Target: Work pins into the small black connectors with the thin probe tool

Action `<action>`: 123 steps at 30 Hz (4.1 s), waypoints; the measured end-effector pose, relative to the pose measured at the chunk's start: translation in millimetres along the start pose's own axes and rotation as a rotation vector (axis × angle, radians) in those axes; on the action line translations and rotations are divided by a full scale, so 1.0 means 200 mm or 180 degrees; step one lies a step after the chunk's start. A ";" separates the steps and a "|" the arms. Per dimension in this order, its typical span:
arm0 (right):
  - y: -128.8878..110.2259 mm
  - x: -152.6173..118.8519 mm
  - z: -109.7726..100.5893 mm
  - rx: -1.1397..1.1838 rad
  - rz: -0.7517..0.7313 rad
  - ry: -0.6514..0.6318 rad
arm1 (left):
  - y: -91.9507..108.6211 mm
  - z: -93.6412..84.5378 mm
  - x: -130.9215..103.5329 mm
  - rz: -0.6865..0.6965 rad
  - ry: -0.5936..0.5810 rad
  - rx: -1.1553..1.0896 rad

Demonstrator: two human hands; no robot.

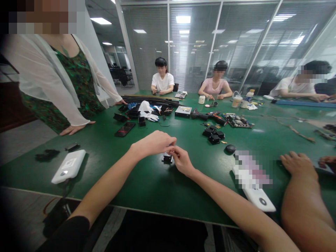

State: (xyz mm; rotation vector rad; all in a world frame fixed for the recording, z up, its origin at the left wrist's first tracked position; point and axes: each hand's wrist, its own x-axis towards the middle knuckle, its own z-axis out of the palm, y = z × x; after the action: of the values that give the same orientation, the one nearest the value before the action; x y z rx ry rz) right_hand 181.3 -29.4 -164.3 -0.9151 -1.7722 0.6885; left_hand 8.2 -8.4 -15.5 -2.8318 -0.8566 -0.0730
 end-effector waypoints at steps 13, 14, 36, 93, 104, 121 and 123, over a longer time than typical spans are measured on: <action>0.01 0.01 -0.01 -0.0094 0.0190 0.0263 | 0.01 -0.01 0.00 0.0008 0.0056 -0.0055; 0.02 0.01 -0.01 -0.0106 0.0187 0.0288 | 0.01 -0.01 0.00 0.0006 0.0058 -0.0066; 0.00 -0.01 -0.01 -0.0150 -0.0003 0.0110 | -0.07 -0.05 -0.05 0.0085 0.0194 -0.0516; 0.02 -0.01 -0.01 -0.0217 0.0136 0.0142 | -0.03 -0.04 -0.03 0.0252 0.0269 -0.0542; 0.00 -0.01 -0.01 -0.0268 0.0056 0.0080 | -0.01 -0.03 -0.02 0.0112 0.0223 -0.0318; -0.01 -0.01 -0.01 -0.0356 -0.0079 -0.0109 | -0.02 -0.04 -0.02 0.0086 0.0174 -0.0316; -0.02 0.00 -0.01 -0.0327 -0.0082 -0.0091 | -0.02 -0.04 -0.02 0.0098 0.0178 -0.0305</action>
State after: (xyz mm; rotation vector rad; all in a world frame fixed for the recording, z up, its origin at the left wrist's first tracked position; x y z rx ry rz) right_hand 182.5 -32.4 -160.6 -0.9538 -1.8557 0.6014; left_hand 3.6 -8.5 -8.2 -2.9153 -0.8188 -0.1932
